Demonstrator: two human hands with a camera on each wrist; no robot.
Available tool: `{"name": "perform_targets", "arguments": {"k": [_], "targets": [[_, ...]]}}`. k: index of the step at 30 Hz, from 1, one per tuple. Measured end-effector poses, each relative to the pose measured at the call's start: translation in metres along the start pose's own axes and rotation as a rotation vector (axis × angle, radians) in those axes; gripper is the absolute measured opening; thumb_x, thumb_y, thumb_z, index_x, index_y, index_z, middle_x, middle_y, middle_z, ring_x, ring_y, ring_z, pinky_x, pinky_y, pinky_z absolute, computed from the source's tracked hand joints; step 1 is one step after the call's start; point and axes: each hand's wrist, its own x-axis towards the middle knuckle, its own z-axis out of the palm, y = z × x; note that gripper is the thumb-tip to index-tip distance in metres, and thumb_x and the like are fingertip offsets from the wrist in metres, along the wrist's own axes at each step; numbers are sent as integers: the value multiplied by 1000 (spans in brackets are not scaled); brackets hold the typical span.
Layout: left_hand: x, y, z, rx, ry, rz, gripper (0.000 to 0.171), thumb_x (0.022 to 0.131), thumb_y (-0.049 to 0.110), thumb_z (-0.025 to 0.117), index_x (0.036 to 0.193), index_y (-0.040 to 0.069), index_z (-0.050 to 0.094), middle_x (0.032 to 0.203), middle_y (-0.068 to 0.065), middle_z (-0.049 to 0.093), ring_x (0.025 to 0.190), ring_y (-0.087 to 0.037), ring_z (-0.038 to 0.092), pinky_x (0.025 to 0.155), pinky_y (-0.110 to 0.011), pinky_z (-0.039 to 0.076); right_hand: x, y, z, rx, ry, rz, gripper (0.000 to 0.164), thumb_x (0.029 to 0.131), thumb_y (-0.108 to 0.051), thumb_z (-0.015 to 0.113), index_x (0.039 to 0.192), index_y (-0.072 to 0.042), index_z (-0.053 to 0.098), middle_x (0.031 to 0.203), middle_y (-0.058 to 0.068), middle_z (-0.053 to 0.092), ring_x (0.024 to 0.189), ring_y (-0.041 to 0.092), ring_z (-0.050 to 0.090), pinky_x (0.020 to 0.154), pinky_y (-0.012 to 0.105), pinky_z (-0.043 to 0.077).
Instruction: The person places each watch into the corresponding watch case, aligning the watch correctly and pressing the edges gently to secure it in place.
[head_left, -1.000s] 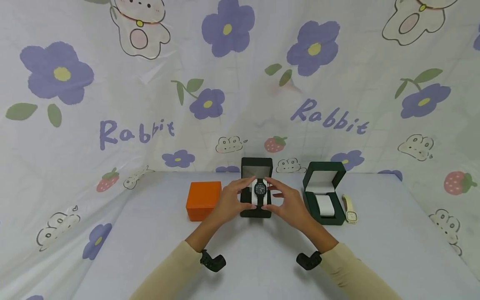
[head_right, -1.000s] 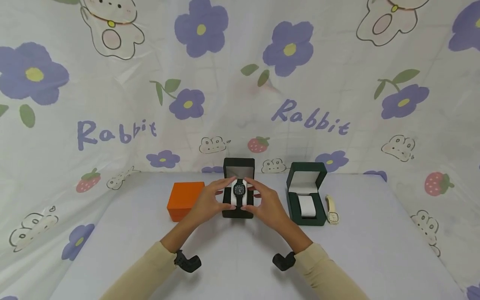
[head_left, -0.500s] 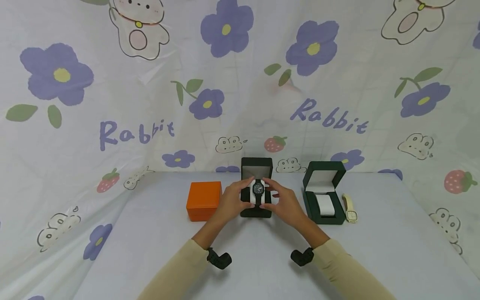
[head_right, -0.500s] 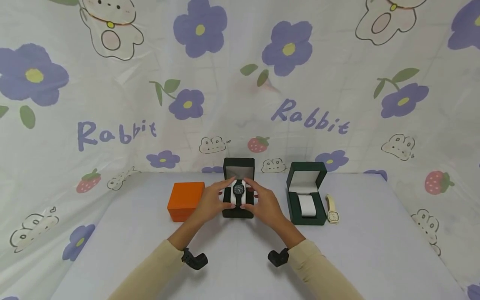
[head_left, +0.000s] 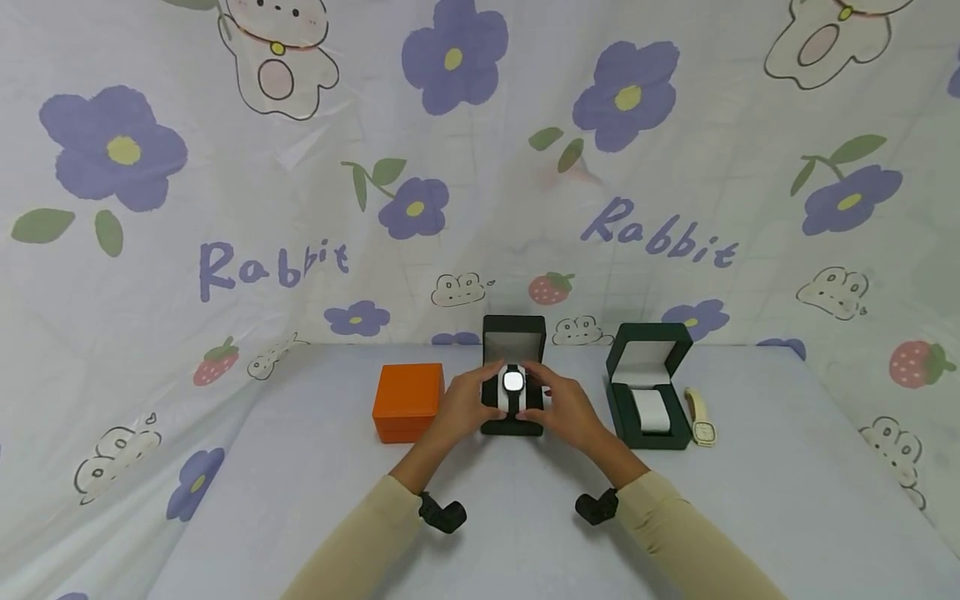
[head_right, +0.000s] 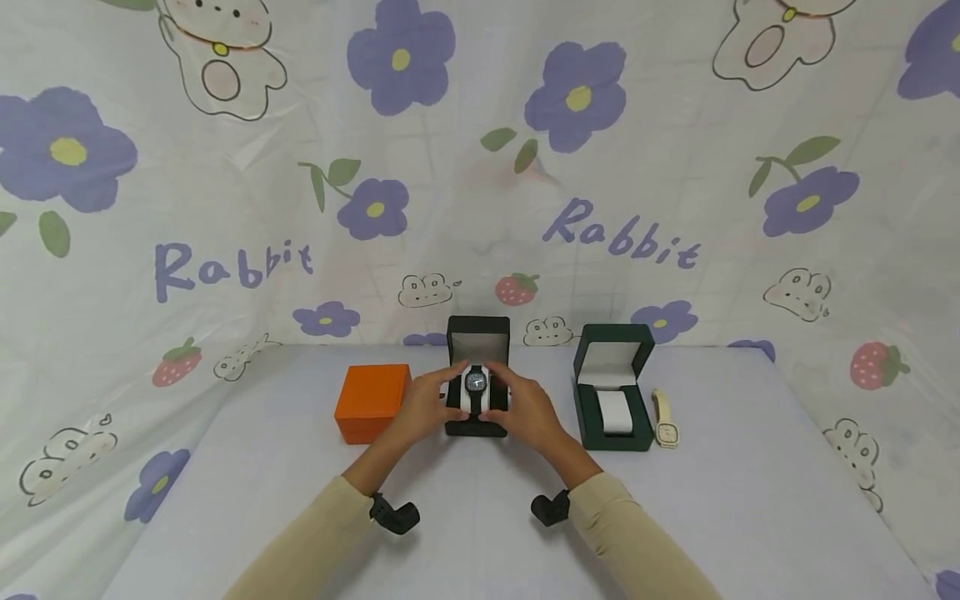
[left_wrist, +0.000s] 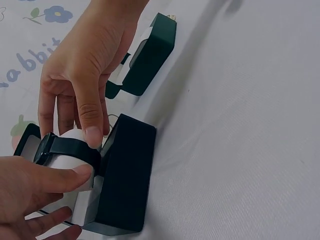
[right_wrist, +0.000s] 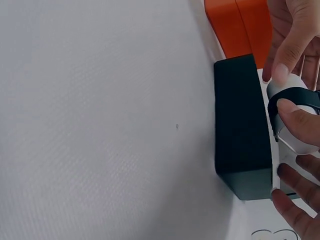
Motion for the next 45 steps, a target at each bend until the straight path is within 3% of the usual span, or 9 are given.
{"name": "perform_targets", "arguments": {"k": [11, 19, 30, 36, 45], "targets": [[2, -6, 3, 52, -15, 13, 85, 71, 1, 92, 146, 5, 54, 144, -14, 57, 132, -34, 55, 111, -50, 43, -1, 1, 5, -27, 3, 3, 81, 73, -10, 92, 144, -6, 53, 128, 13, 68, 107, 31, 69, 93, 48, 56], [5, -10, 6, 73, -31, -13, 84, 72, 4, 92, 147, 7, 54, 141, -14, 60, 126, -33, 59, 107, -49, 48, 0, -1, 3, -29, -23, 13, 81, 74, -9, 91, 145, -4, 52, 129, 14, 68, 109, 32, 67, 92, 50, 57], [8, -16, 6, 12, -107, -5, 83, 75, 5, 90, 148, 2, 51, 140, -18, 60, 126, -35, 58, 110, -50, 45, 2, 4, 3, 10, -91, 56, 76, 78, -10, 89, 144, 0, 52, 125, 16, 67, 112, 33, 64, 94, 51, 56], [10, -17, 5, -7, -147, -33, 82, 76, 6, 90, 148, 3, 51, 141, -18, 59, 128, -36, 56, 112, -52, 42, 4, 8, 1, 26, -125, 76, 73, 80, -12, 88, 143, -1, 54, 120, 14, 68, 112, 32, 63, 94, 52, 55], [13, -18, 3, -18, -154, -49, 79, 80, 10, 88, 150, 6, 50, 134, -18, 63, 125, -34, 57, 113, -52, 41, 6, 11, 1, 62, -117, 87, 72, 80, -11, 87, 143, -4, 54, 123, 14, 67, 113, 29, 61, 92, 51, 57]]}}
